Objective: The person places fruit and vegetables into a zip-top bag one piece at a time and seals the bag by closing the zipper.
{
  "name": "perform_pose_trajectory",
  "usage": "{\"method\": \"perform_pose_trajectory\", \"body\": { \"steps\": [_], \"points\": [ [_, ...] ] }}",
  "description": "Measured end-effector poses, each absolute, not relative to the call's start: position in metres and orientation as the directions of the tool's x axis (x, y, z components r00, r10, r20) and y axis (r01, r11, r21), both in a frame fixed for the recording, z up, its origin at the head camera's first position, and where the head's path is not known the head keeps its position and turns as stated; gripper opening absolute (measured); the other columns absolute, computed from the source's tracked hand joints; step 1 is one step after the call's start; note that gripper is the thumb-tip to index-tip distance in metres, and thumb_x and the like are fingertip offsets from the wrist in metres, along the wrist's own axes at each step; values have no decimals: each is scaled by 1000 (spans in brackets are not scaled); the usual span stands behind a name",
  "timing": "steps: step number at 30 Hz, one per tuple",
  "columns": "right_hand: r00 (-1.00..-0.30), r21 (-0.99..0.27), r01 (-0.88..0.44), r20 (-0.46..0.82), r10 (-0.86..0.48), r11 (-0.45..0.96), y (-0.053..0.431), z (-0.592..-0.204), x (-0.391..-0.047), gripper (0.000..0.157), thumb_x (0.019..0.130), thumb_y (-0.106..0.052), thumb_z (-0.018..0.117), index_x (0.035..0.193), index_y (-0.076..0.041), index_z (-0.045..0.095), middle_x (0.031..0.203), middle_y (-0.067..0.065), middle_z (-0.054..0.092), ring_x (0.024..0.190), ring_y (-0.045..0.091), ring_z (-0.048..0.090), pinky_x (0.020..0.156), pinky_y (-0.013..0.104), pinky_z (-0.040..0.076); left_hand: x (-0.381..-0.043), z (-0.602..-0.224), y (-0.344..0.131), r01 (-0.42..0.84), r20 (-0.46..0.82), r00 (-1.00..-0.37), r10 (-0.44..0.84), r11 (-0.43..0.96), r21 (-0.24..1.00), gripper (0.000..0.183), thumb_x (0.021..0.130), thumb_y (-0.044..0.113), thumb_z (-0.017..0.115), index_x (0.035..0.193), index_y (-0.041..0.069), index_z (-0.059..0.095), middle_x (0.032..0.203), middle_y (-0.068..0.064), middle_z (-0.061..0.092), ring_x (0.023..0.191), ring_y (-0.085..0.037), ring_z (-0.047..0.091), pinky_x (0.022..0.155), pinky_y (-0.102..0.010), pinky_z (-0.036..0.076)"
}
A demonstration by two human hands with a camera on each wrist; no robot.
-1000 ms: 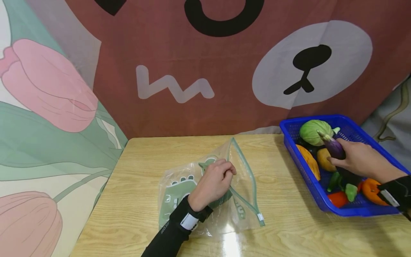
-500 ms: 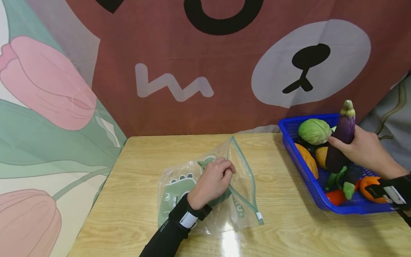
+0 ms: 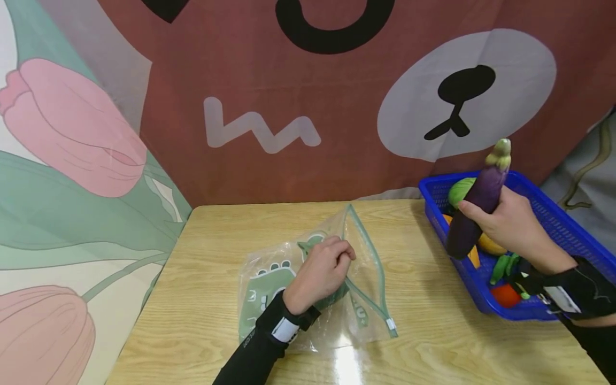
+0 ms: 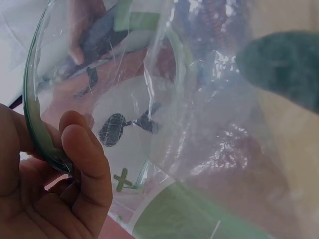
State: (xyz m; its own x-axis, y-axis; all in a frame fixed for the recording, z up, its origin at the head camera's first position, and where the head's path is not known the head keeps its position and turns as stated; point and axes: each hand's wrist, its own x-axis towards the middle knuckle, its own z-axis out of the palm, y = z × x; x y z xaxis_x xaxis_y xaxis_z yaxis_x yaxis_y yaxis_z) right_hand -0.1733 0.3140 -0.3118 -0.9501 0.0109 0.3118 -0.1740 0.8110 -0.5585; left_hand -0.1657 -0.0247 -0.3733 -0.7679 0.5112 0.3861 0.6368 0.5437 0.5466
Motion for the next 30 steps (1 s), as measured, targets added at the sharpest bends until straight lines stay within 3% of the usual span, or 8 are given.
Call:
{"method": "perform_pose_trajectory", "body": {
  "steps": [3, 9, 13, 20, 25, 30],
  "points": [
    [-944, -577, -200, 329, 1, 792, 302, -312, -174, 36, 89, -29, 64, 100, 5, 54, 89, 29, 62, 78, 43, 60, 55, 23, 40, -166, -374, -25, 639, 387, -766, 514, 540, 547, 24, 94, 5, 45, 86, 11, 67, 81, 4, 56, 70, -7, 49, 63, -19, 41],
    [-933, -626, -271, 358, -38, 731, 276, -318, -178, 33, 89, -25, 65, 101, 4, 55, 84, 22, 63, 63, 12, 55, 50, 24, 42, -166, -374, -25, 645, 398, -761, 512, 538, 542, 24, 93, 5, 45, 85, 13, 67, 80, 5, 56, 70, -6, 49, 62, -17, 41],
    [-920, -656, -304, 390, -35, 691, 256, -321, -179, 28, 88, -23, 67, 99, 1, 57, 85, 19, 65, 69, 2, 53, 58, 18, 41, -166, -374, -26, 642, 400, -764, 506, 539, 545, 23, 93, 5, 46, 85, 12, 67, 81, 5, 56, 71, -6, 50, 63, -18, 41],
    [-914, -692, -341, 402, -52, 637, 226, -333, -176, 25, 88, -23, 66, 98, -2, 56, 87, 13, 63, 76, 11, 56, 62, 20, 42, -167, -374, -26, 637, 402, -769, 497, 542, 548, 23, 93, 4, 47, 85, 11, 67, 80, 3, 56, 70, -8, 50, 63, -19, 41],
    [-920, -744, -355, 384, -72, 566, 204, -348, -174, 25, 89, -20, 66, 99, -1, 55, 86, 11, 62, 75, 9, 57, 63, 23, 44, -168, -374, -24, 636, 404, -771, 492, 550, 542, 22, 92, 5, 48, 84, 11, 67, 80, 4, 56, 69, -8, 49, 61, -19, 41],
    [-937, -815, -348, 323, -136, 462, 182, -364, -171, 23, 89, -17, 66, 100, 0, 57, 88, 11, 63, 75, 14, 60, 61, 27, 49, -168, -374, -22, 649, 420, -760, 495, 548, 528, 21, 92, 5, 50, 84, 10, 68, 80, 3, 57, 69, -8, 50, 61, -19, 41]
  ]
}}
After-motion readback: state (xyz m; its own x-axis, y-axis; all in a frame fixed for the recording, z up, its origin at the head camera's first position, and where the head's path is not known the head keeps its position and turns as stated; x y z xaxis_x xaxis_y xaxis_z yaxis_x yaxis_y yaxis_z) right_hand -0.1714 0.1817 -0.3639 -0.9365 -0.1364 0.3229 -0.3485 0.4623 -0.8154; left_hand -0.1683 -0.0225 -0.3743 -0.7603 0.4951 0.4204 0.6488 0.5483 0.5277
